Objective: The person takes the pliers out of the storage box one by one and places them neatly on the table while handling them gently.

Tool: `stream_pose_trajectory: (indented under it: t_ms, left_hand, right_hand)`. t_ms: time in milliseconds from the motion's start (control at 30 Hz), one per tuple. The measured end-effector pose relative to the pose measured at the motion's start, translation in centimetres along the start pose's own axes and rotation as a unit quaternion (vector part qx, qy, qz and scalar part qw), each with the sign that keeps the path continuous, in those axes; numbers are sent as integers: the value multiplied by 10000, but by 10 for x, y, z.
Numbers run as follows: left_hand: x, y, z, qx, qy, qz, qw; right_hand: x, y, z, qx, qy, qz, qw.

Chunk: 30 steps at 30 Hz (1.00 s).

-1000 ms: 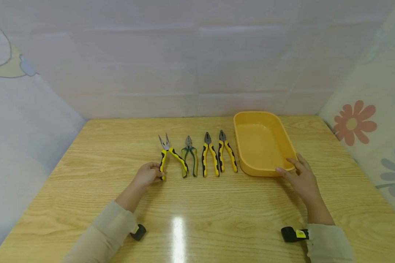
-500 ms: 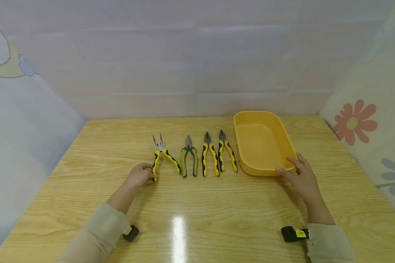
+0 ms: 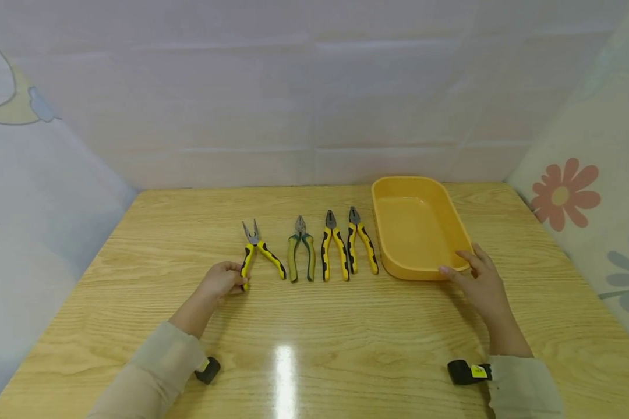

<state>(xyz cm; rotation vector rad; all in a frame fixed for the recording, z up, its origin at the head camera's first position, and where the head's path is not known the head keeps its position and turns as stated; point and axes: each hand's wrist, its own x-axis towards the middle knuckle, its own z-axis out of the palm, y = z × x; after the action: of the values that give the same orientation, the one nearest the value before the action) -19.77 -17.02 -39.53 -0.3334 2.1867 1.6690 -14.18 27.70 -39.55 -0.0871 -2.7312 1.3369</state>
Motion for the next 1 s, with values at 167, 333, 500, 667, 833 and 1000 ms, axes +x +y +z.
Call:
stream_pose_trajectory:
  t_ms: [167,333,500,667,833,1000]
  left_hand:
    - [2,2,-1,132,-42,-49,9999]
    - [3,2,0,357,-59,-61,9993]
    - [3,2,1,459,-50,1,9989]
    - [2,2,0,459,4,103,9989]
    - [2,2,0,686,89,167,9975]
    - [2,2,2,1173,264,195,9926]
  right_hand:
    - [1,0,0,5,-3,13,10000]
    - [1,0,0,15,-9,14,10000]
    - [1,0,0,-36,-8,73,10000]
    - [1,-1,0,-104,-26,115,9999]
    - [1,-2,-1,-210,-54,164,9996]
    - [1,-2,-1,-337,-150,134,9992]
